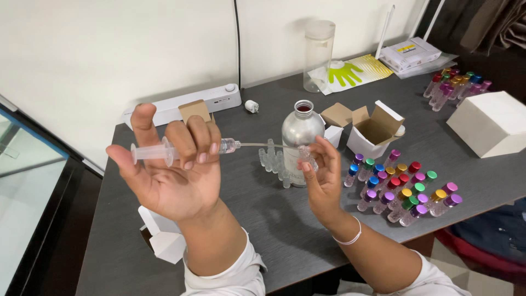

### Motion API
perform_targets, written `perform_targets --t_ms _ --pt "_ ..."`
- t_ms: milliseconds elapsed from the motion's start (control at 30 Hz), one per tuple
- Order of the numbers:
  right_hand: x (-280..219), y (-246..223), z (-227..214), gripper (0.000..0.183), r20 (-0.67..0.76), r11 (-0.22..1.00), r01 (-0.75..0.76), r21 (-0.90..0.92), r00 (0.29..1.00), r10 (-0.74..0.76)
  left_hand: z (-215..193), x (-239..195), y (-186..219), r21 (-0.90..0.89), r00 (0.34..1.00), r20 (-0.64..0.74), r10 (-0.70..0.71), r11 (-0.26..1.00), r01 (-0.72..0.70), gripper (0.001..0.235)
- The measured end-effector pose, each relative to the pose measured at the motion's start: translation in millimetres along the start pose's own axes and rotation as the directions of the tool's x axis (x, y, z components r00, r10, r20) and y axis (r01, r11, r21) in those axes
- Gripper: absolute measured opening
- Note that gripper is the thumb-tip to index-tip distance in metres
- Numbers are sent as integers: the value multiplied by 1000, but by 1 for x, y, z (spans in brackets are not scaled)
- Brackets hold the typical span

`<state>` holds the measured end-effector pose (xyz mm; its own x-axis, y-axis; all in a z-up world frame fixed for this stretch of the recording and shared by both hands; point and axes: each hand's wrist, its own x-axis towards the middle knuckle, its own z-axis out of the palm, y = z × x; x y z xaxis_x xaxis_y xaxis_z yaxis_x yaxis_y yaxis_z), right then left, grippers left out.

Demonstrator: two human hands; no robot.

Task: The person fills small glass bottles with liquid from a large metal container using a syringe and then places caps on the bottles.

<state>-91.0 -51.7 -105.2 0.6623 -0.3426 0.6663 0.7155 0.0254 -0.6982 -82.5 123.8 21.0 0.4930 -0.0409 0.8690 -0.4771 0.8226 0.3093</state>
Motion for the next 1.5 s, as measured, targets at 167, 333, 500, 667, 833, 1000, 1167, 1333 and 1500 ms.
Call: perform_targets --t_ms 167,333,500,667,833,1000,1167,1333,1500 --pt "-2 5 2 43 27 1000 14 6 1000 -14 -6 -3 2 -10 1000 25 0 1000 1 45" --pt "-3 5 6 44 35 999 36 21 999 -37 -6 -5 4 25 999 43 -3 1000 2 37" --pt "-6 8 5 44 58 999 39 14 998 -39 -4 -6 2 65 1000 28 -11 998 9 35" --pt "-5 7 5 44 68 999 34 24 997 -36 -6 -8 1 81 1000 21 -8 997 6 33" --pt "-4 8 6 43 49 999 34 40 998 -35 -1 -4 2 125 1000 17 -11 992 8 29" --pt "-3 8 5 43 64 998 43 47 997 -46 4 -1 2 91 1000 -13 1 996 0 26" --pt "-2 7 4 41 25 999 19 38 999 -20 2 0 2 85 994 -48 95 992 -90 28" --pt "-3 7 4 42 18 999 -22 50 1000 21 -1 6 -16 113 953 -169 252 965 -236 27" --pt "-9 9 6 42 47 994 -38 104 998 34 5 14 -56 139 948 -130 289 953 -271 27"
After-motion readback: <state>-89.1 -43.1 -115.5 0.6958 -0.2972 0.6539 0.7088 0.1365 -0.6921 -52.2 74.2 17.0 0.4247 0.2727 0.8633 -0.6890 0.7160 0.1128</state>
